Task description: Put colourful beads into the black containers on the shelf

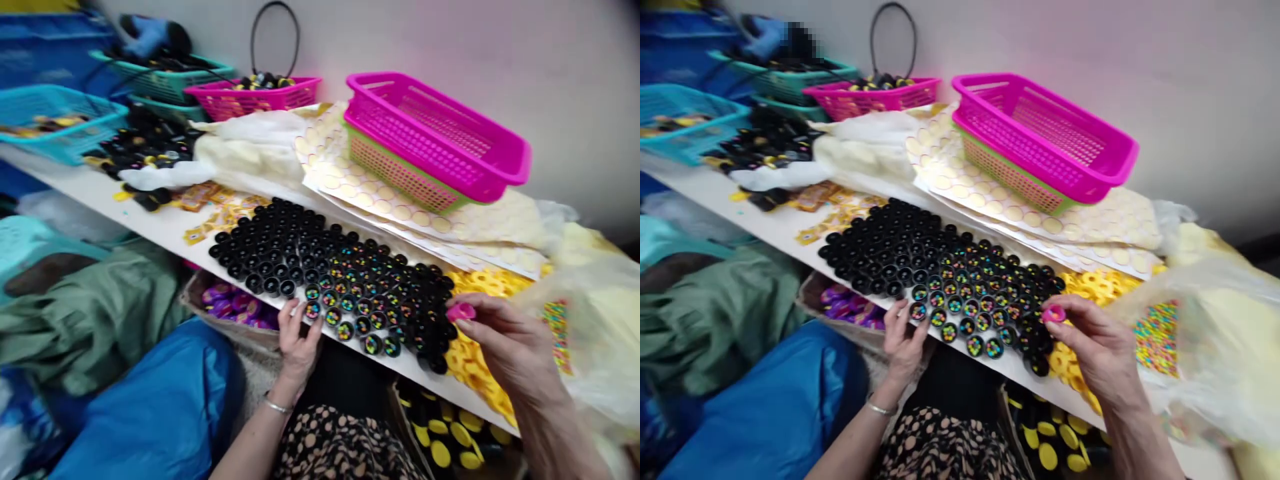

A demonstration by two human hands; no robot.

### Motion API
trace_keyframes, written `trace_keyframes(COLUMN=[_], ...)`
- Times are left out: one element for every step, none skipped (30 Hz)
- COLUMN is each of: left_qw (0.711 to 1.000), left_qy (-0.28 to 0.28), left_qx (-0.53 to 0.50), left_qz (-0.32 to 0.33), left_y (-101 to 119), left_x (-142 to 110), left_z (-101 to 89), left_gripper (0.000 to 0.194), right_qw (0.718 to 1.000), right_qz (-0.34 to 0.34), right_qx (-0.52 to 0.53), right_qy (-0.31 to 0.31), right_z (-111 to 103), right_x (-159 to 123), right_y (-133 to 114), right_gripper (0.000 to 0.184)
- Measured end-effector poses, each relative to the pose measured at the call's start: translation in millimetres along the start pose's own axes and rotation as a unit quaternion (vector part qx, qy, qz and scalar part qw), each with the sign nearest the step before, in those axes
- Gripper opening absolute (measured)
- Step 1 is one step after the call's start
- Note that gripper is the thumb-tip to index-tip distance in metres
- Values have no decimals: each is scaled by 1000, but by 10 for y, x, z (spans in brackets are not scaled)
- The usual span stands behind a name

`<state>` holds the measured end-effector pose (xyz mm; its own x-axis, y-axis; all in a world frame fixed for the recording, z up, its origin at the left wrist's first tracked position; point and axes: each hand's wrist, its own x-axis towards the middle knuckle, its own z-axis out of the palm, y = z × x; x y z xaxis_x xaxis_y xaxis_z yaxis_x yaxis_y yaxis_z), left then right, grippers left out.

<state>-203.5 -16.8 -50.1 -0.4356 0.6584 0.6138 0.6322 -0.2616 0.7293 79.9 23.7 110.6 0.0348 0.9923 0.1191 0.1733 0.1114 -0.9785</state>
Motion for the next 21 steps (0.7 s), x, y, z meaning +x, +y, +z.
trace_keyframes(left_qw=[1000,1000,1000,1000,1000,1000,1000,1000,1000,1000,1000,1000,1000,1000,1000,1000,1000,1000,1000,1000,1000], left_qy=[2,4,4,4,2,-1,-2,-1,1,2,4,4,4,4,4,5,8,10,12,14,15], left_qx=[-6,-9,-11,-10,-10,-10,-11,-14,-18,-21,-22,-21,-20,-19,-18,-18,-19,-20,-21,-21,-21], left_qz=[2,4,4,3,1,1,1,2,2,1,0,-2,-3,-3,-1,1,5,8,11,13,14], left_y=[-9,-15,-16,-13,-9,-5,-3,-3,-5,-8,-12,-16,-19,-22,-24,-26,-29,-32,-36,-40,-43], left_x=[-8,-15,-20,-24,-29,-33,-37,-42,-47,-51,-55,-58,-60,-61,-62,-63,-64,-64,-65,-65,-65], left_z=[-4,-10,-16,-23,-29,-35,-38,-40,-41,-41,-41,-41,-42,-43,-44,-44,-44,-42,-41,-38,-37], left_gripper=[42,42,41,41,41,42,42,43,43,43,43,42,41,41,40,40,40,41,41,41,41], right_qw=[998,993,986,976,966,956,945,933,919,902,882,859,835,811,787,762,738,716,696,680,669], right_qz=[-4,-13,-26,-46,-71,-100,-132,-166,-199,-229,-254,-274,-290,-303,-317,-331,-346,-361,-374,-384,-390], right_qx=[-11,-29,-49,-72,-94,-114,-133,-156,-185,-219,-257,-298,-338,-373,-405,-433,-458,-480,-498,-512,-523], right_qy=[-56,-111,-160,-200,-230,-251,-267,-278,-286,-294,-303,-312,-323,-333,-342,-349,-353,-356,-357,-357,-358], right_z=[206,412,611,796,964,1112,1240,1348,1438,1514,1578,1633,1681,1724,1764,1802,1838,1873,1906,1936,1961], right_x=[63,130,201,277,354,431,506,575,636,687,728,759,779,788,790,785,775,763,751,743,740], right_y=[-29,-44,-44,-33,-13,10,32,48,55,50,35,10,-21,-55,-89,-120,-146,-166,-179,-189,-195], right_gripper=[25,22,18,15,12,10,10,11,12,14,15,16,16,17,18,19,19,19,18,17,17])
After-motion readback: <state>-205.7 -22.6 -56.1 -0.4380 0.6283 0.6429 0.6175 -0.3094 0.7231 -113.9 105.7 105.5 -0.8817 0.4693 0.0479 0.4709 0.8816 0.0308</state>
